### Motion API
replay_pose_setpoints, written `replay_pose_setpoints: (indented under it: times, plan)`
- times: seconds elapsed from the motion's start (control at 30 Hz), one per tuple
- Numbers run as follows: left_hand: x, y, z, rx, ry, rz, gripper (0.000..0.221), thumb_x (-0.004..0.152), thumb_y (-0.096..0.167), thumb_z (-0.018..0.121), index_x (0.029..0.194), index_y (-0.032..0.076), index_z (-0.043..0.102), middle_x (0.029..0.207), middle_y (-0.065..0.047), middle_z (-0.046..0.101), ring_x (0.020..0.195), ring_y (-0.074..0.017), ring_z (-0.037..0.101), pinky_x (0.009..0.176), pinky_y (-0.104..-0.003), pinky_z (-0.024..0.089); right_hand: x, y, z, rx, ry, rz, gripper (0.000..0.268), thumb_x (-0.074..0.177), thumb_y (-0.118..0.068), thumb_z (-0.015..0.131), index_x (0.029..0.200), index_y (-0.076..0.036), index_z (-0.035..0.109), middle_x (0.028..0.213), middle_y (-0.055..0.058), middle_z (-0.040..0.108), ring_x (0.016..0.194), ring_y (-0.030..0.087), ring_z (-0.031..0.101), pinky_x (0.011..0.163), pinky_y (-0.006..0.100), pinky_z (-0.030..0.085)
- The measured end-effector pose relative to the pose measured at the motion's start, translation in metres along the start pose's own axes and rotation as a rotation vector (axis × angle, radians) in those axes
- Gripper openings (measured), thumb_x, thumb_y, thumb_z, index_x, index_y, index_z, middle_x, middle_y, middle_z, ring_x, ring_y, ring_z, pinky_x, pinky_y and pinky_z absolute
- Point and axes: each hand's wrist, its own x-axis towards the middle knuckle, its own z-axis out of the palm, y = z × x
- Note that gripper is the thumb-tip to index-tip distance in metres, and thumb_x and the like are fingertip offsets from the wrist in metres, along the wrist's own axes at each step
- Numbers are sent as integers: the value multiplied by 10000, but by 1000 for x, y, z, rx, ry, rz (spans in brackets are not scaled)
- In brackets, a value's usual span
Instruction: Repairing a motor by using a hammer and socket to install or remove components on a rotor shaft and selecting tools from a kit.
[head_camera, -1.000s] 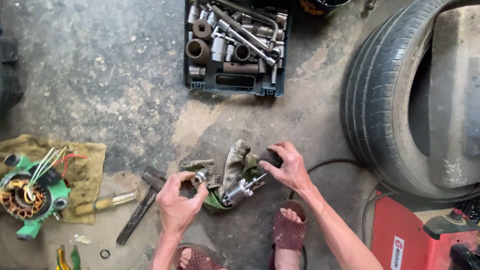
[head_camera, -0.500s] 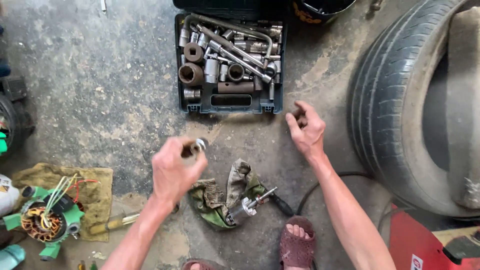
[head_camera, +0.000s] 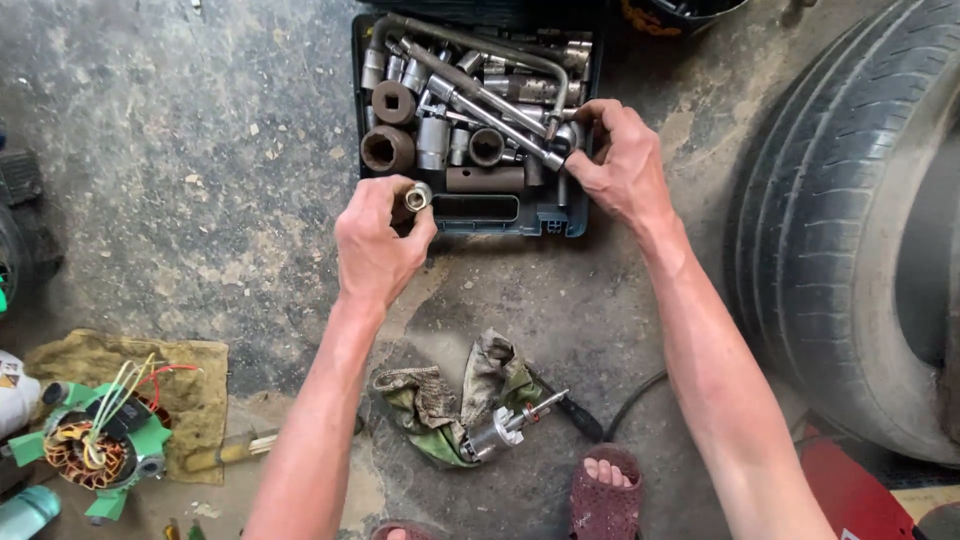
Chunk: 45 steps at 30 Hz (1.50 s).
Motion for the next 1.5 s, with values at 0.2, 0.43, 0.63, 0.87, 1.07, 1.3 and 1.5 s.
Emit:
replay_pose_setpoints:
  times: [0.2,0.43,0.63,0.87,1.07,1.3,1.5]
  plan:
    - [1,15,-29,-35,-151,71,247,889,55,744,1096,23,613,928,-99,706,753,-214,686,684,-345,596,-10,-32,-4,-99,-69,-125,233,844,-49,661,1038,-1,541,1074,165,505,763,206,525,583,301,483]
    - [-47,29,-96,-64,-340,-63,296,927,137,745,1182,33,633,1085,-147,746,931,-242,749,831,-353,625,-33,-25,-4,-327,144,-483,134,911,35,744,940,46,614,1084,254,677,976,369,688,766,429,566]
    - [-151,64,-161,-144,-394,-520,333,848,218,784,1149,111,688,1001,-66,772,828,-164,742,733,-277,624,-46,-41,-8,-263,222,-495,171,878,92,724,991,33,610,987,190,669,927,332,657,795,413,530]
    - [-274,97,-166,-138,-225,-1068,395,775,205,831,1159,185,739,949,-36,796,829,-168,748,721,-307,674,-45,-13,-3,-314,51,-278,608,869,-270,735,1402,-16,588,1158,248,615,1047,360,574,850,467,495]
    - [-333,89,-131,-418,236,-1002,375,730,-10,859,1083,-29,734,903,-138,764,788,-179,718,747,-282,611,-13,-10,16,-399,-60,-225,625,792,-157,638,1413,-91,647,1045,219,586,946,405,636,884,456,526]
    - [-300,97,-155,-460,156,-938,387,738,56,872,1103,0,757,916,-130,806,815,-193,755,757,-279,661,-16,-32,6,-377,-55,-291,460,860,3,519,1243,-71,762,879,173,711,789,333,664,708,397,499]
    - [-278,110,-172,-397,93,-821,362,770,155,861,1106,77,753,1036,-73,800,899,-166,763,802,-271,662,-55,-47,12,-585,136,-454,276,910,32,631,1178,-2,685,912,186,718,846,388,680,695,443,505]
